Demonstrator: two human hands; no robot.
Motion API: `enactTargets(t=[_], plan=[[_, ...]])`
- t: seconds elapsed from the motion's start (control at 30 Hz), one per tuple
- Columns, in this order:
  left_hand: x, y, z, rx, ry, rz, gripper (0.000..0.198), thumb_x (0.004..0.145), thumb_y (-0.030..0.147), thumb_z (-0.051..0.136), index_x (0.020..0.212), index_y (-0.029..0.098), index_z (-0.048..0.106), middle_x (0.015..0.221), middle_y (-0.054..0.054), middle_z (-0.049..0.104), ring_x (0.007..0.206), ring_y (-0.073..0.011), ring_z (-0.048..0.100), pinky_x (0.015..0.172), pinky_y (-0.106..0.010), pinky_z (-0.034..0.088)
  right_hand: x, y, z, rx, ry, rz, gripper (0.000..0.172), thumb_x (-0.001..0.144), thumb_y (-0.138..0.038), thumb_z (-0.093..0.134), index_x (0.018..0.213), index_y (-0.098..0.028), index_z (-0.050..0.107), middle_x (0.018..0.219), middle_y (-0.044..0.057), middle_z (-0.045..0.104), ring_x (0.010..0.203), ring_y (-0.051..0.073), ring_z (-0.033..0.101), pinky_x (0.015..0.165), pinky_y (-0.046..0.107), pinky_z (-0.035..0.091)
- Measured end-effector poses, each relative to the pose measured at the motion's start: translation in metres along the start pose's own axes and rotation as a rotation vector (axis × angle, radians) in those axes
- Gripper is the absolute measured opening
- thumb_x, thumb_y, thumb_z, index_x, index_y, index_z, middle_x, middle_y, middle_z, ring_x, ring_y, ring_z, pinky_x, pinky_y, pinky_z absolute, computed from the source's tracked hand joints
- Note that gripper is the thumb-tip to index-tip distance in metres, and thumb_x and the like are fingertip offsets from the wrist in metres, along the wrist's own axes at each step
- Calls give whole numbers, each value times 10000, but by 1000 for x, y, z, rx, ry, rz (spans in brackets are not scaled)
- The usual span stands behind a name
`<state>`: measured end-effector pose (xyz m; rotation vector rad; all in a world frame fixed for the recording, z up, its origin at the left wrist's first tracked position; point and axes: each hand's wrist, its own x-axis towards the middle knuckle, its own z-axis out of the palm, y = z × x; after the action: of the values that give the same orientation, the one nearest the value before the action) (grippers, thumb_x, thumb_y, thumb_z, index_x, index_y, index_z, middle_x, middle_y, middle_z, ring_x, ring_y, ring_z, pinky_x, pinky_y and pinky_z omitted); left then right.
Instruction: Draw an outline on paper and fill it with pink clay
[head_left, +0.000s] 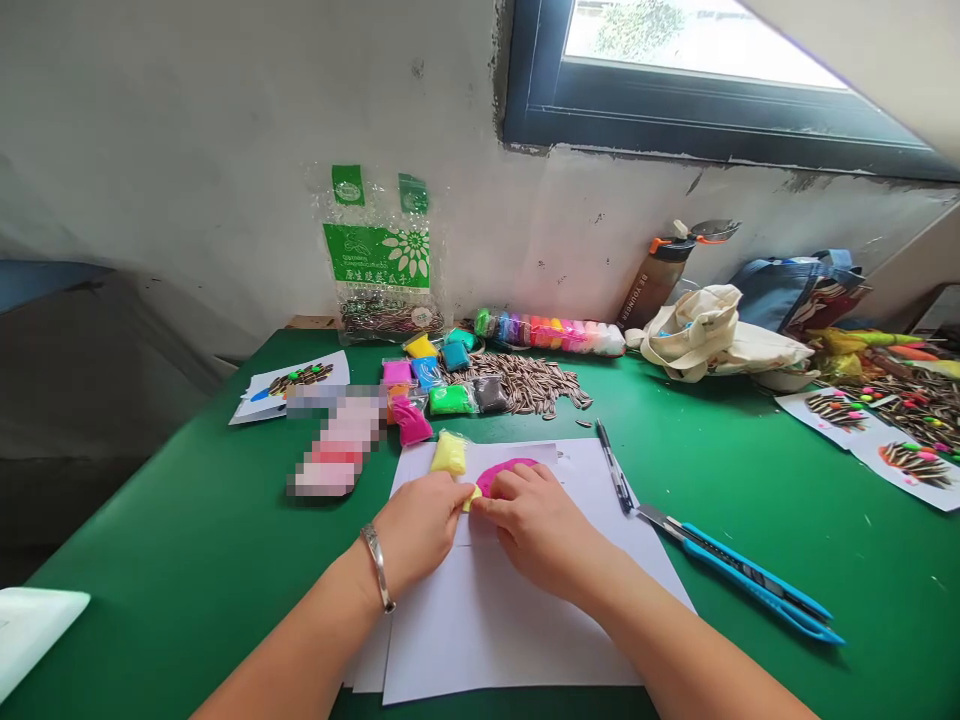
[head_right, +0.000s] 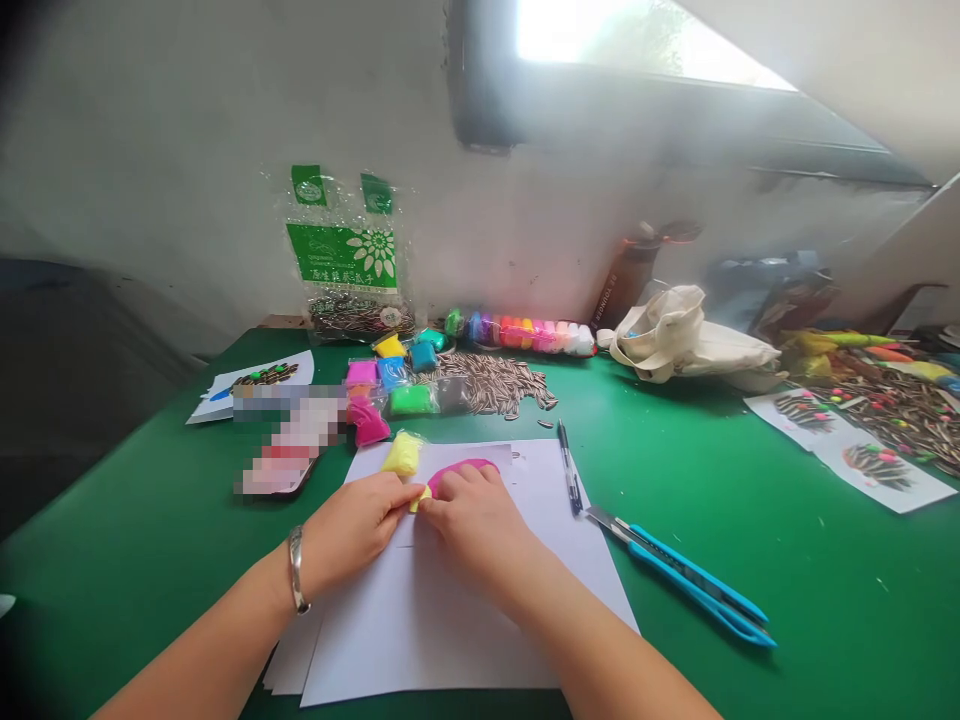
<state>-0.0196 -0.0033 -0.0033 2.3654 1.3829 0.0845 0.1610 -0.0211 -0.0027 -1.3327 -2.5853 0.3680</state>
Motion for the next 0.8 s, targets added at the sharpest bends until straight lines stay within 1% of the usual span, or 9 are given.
enactTargets(t=[0.17, 0.27, 0.33, 0.43, 0.5, 0.57, 0.63, 0.67, 0.8], plan=[[1, -2, 0, -9, -4, -17, 303, 893, 201, 382, 1006, 252, 659, 825, -41, 618, 791, -182, 607, 678, -266, 445, 2, 0, 4, -89, 11, 5, 275, 832, -137, 501, 1023, -249, 665, 871, 60, 610, 834, 198, 467, 748, 346, 304], [0, -2, -1, -33, -4, -16, 296, 894, 202, 384, 1000, 253, 655, 831, -37, 620, 814, -177, 608, 706, -257, 449, 2, 1, 1, -47, 24, 0, 279, 822, -113, 499, 987, -249, 678, 895, 58, 608, 857, 195, 474, 764, 341, 317], [0, -1, -2, -47, -5, -10, 297, 899, 206, 378, 992, 255, 655, 836, -36, 622, 818, -178, 607, 712, -258, 450, 2, 5, -3, 15, 46, 24, 326, 792, -62, 495, 960, -262, 689, 890, 45, 602, 846, 177, 485, 754, 318, 332], [0, -1, -2, -53, 4, -9, 297, 903, 210, 371, 988, 252, 652, 842, -39, 624, 819, -182, 606, 712, -262, 450, 1, 17, -8, 64, 141, 111, 416, 761, -8, 467, 974, -281, 698, 887, 38, 597, 823, 161, 500, 739, 298, 357], [0, 0, -2, -50, 14, -15, 294, 903, 211, 370, 988, 247, 649, 842, -40, 623, 816, -183, 605, 708, -261, 449, 0, 30, -8, 62, 211, 171, 409, 770, -18, 460, 992, -265, 699, 931, 50, 610, 853, 174, 508, 763, 307, 377], [0, 0, -1, -44, 21, -17, 296, 905, 207, 365, 989, 243, 647, 841, -41, 620, 811, -182, 606, 703, -259, 445, 2, 42, -5, 47, 233, 221, 405, 776, -25, 453, 1032, -231, 689, 1018, 68, 624, 925, 197, 512, 798, 320, 391], [0, -1, 0, -35, 25, -21, 297, 905, 201, 362, 994, 243, 643, 845, -42, 619, 813, -182, 607, 703, -259, 440, 4, 51, 0, 18, 223, 229, 418, 780, -20, 433, 1071, -205, 669, 1114, 86, 612, 990, 210, 510, 825, 324, 395], [0, -1, 1, -28, 26, -23, 297, 905, 199, 363, 995, 245, 642, 847, -42, 619, 813, -183, 608, 701, -260, 439, 5, 53, 2, 5, 207, 214, 425, 781, -13, 418, 1074, -200, 663, 1118, 88, 615, 994, 206, 515, 824, 316, 396], [0, -2, 2, -9, 20, -28, 295, 900, 194, 369, 1005, 258, 637, 863, -41, 619, 816, -184, 610, 690, -259, 437, 3, 52, 0, -47, 126, 164, 387, 782, 0, 402, 983, -206, 661, 949, 55, 656, 903, 175, 543, 783, 276, 380]])
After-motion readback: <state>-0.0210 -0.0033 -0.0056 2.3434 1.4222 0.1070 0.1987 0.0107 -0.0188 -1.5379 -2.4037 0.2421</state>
